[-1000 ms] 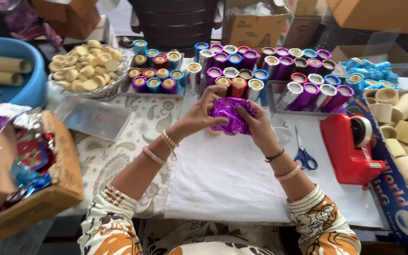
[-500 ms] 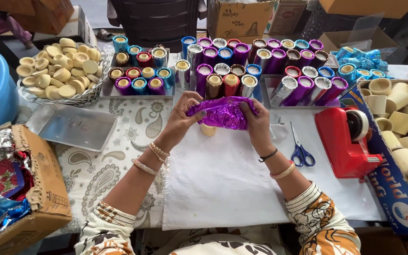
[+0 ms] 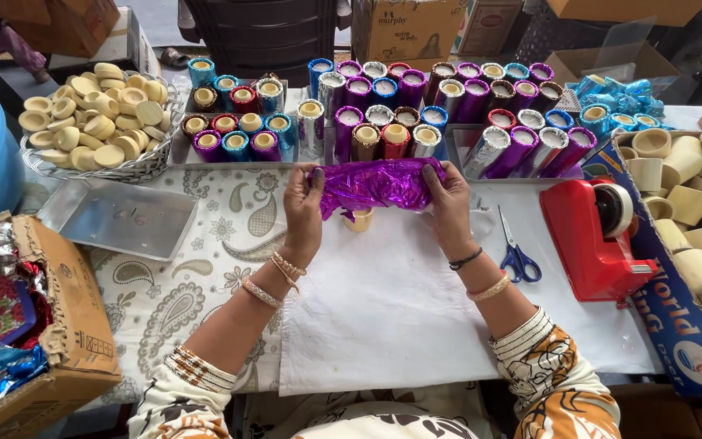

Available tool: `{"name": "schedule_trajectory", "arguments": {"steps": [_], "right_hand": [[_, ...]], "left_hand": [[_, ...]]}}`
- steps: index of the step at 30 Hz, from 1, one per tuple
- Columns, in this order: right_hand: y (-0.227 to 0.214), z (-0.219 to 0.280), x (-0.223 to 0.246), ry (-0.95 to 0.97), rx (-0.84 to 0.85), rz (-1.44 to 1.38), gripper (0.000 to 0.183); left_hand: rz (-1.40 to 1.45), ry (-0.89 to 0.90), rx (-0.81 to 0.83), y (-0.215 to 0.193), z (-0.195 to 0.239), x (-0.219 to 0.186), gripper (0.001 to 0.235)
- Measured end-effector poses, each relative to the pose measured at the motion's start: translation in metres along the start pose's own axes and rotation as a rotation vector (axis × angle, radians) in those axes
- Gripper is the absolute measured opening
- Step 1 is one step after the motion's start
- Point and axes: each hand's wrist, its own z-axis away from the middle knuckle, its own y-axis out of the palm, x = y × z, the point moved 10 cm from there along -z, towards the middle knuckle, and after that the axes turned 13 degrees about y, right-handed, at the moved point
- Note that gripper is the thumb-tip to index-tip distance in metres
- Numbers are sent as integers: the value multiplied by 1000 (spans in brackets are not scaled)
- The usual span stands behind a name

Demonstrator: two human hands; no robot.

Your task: The person wraps a small cylindrical candle in a sheet of silver foil, folding the edges to create a neat package. They then place the wrapped candle into a tray with other finished items. Later, they pick up a purple foil sheet and begin wrapping another candle.

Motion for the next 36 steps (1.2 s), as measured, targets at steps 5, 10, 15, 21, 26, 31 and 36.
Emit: {"name": "schedule_trajectory", "arguments": {"steps": [5, 10, 15, 21, 26, 31, 36], "right_hand": [[5, 0, -10, 57, 49, -168, 12], [13, 7, -1, 27, 91, 55, 11], [42, 17, -13, 40, 194, 420, 16], [67, 31, -17, 283, 401, -2, 32], [97, 43, -14, 357, 509, -46, 52], [72, 37, -48, 354, 540, 56, 47], [83, 35, -22, 220, 512, 239, 32]], "left_hand": [[-217, 41, -38, -2, 1, -12, 7], [-673, 236, 192, 13, -20, -54, 13], [-577, 418, 620, 72, -2, -77, 28], [-381, 7, 588, 72, 19, -29, 16], [-433, 95, 314, 52, 8, -46, 14], [-472, 81, 222, 39, 10, -41, 19], [-475, 28, 158, 18, 10, -15, 20]]}}
